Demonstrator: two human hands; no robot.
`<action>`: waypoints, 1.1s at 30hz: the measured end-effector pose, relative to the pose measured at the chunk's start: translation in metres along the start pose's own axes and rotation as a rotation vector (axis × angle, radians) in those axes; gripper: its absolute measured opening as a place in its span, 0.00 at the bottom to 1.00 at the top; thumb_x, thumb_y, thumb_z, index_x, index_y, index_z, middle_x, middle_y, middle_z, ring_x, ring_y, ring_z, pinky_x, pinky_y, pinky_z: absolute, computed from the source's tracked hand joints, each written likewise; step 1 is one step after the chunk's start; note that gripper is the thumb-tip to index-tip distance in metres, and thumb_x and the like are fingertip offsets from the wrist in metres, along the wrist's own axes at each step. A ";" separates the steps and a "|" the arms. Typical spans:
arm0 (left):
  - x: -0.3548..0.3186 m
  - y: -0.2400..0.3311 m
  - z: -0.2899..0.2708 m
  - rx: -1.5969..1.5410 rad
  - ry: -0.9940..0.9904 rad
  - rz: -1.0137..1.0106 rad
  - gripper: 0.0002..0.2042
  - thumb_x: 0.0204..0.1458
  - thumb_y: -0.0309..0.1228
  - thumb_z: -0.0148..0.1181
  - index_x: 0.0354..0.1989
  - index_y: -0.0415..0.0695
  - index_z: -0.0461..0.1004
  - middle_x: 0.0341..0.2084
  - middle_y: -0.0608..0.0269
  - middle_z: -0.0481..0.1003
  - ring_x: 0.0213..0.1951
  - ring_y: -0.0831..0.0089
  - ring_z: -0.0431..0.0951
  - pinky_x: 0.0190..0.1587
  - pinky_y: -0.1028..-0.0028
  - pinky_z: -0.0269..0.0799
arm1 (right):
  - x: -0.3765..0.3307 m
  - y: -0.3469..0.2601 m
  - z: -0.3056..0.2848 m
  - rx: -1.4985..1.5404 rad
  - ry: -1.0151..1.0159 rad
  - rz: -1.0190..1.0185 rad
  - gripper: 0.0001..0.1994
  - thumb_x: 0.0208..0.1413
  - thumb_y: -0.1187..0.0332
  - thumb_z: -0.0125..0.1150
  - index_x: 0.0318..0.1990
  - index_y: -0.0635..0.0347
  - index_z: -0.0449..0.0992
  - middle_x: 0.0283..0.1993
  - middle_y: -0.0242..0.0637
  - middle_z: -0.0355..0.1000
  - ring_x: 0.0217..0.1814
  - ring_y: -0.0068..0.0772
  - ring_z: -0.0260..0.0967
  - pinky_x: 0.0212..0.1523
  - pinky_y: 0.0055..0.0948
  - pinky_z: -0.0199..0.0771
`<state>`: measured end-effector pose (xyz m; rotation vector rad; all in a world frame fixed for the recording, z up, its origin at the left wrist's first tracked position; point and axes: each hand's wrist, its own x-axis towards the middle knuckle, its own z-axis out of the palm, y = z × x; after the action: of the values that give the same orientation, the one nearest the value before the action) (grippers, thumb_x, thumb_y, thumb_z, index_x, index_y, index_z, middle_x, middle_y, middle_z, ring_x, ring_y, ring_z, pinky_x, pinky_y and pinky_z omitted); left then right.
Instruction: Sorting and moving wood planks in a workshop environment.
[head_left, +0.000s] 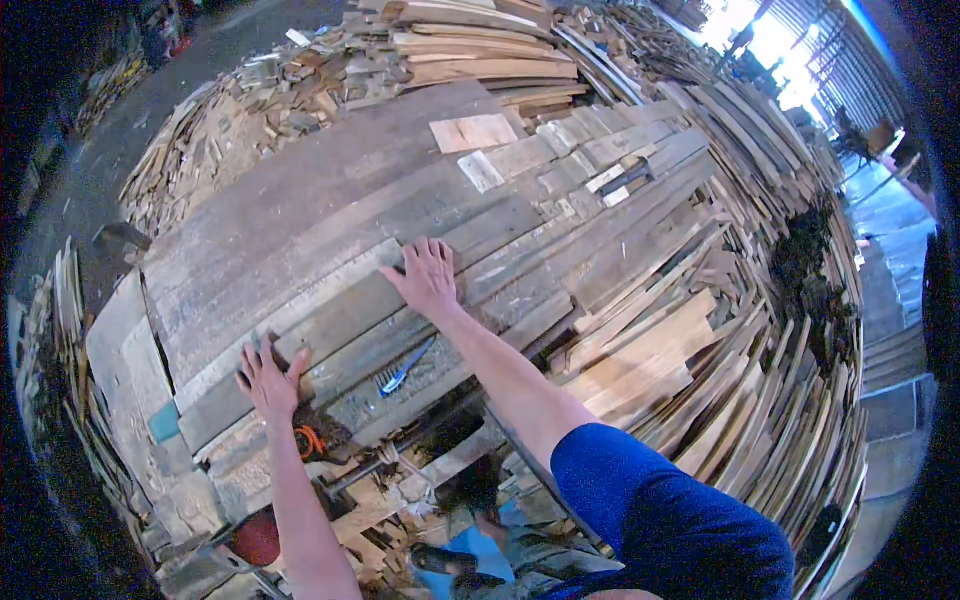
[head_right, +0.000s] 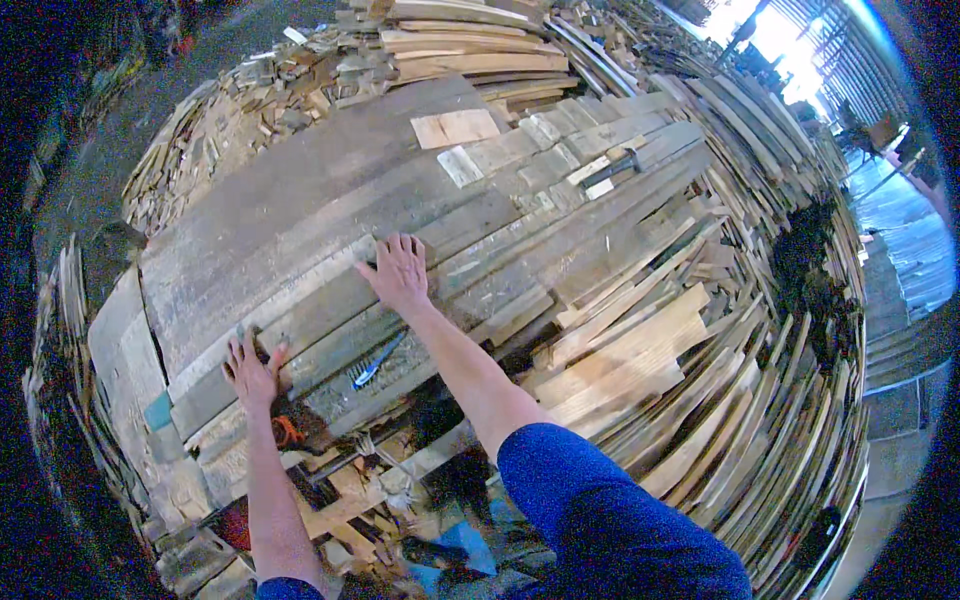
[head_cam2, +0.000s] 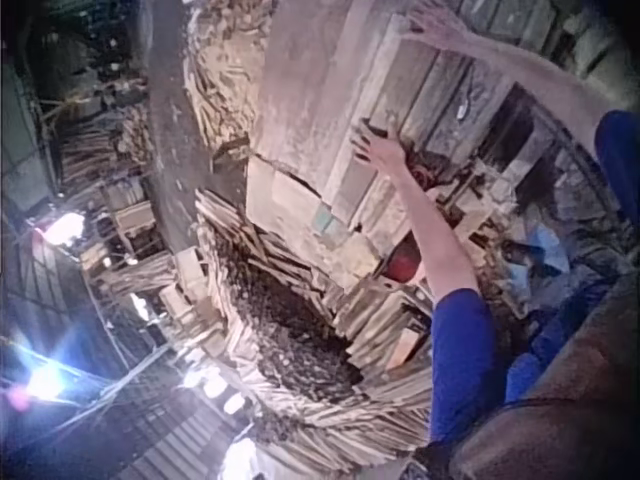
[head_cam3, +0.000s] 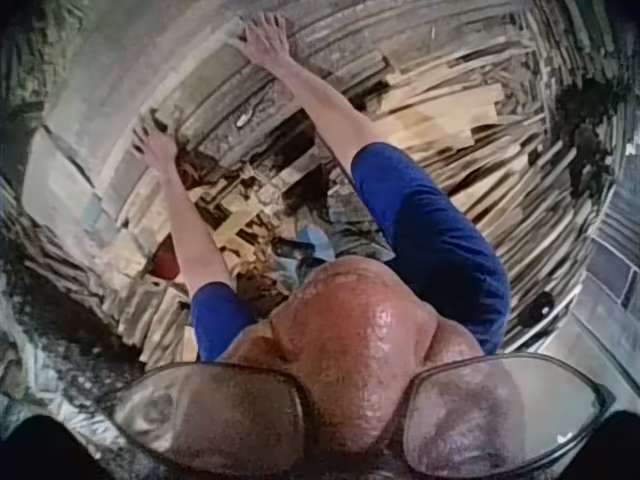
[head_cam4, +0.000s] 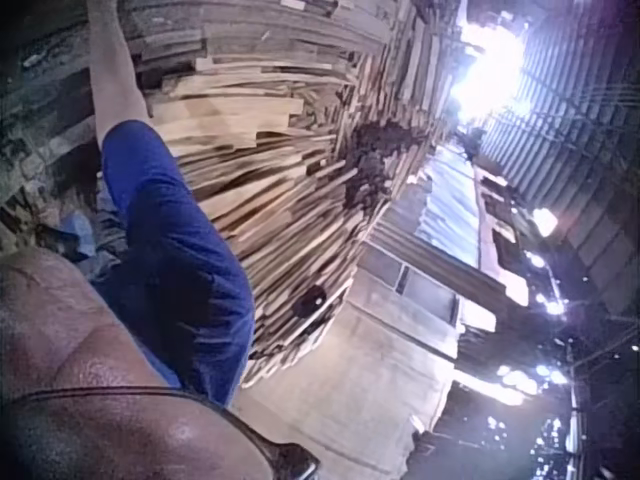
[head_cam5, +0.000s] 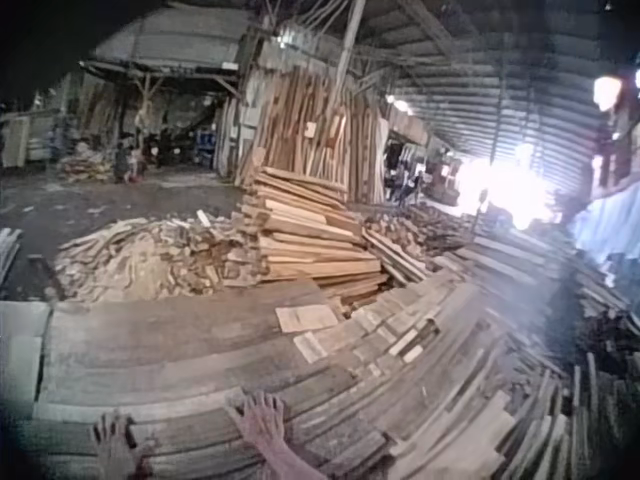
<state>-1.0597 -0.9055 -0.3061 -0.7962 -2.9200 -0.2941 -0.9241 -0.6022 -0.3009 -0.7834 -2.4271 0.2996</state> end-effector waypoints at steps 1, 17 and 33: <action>-0.002 0.000 0.002 0.007 -0.005 0.013 0.41 0.52 0.66 0.53 0.70 0.52 0.60 0.69 0.45 0.58 0.72 0.48 0.51 0.70 0.44 0.39 | -0.002 0.002 0.000 -0.008 -0.020 0.011 0.26 0.55 0.45 0.60 0.44 0.65 0.77 0.49 0.47 0.69 0.58 0.48 0.63 0.63 0.48 0.58; 0.051 0.013 -0.007 -0.047 -0.086 0.025 0.45 0.48 0.70 0.53 0.69 0.52 0.62 0.68 0.54 0.61 0.72 0.53 0.51 0.72 0.47 0.41 | 0.025 0.030 0.023 -0.321 -0.226 -0.061 0.20 0.61 0.50 0.54 0.42 0.59 0.80 0.42 0.50 0.77 0.48 0.55 0.73 0.54 0.49 0.70; 0.064 -0.158 -0.083 -0.529 0.340 -0.159 0.38 0.48 0.44 0.66 0.66 0.38 0.61 0.61 0.38 0.65 0.60 0.42 0.68 0.61 0.55 0.66 | 0.049 0.024 0.022 -0.338 -0.317 0.110 0.24 0.60 0.42 0.55 0.53 0.48 0.77 0.62 0.38 0.70 0.68 0.45 0.61 0.66 0.50 0.55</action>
<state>-1.1917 -1.0249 -0.2410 -0.4932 -2.5996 -1.1267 -0.9583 -0.5546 -0.3062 -1.0892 -2.7798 0.0549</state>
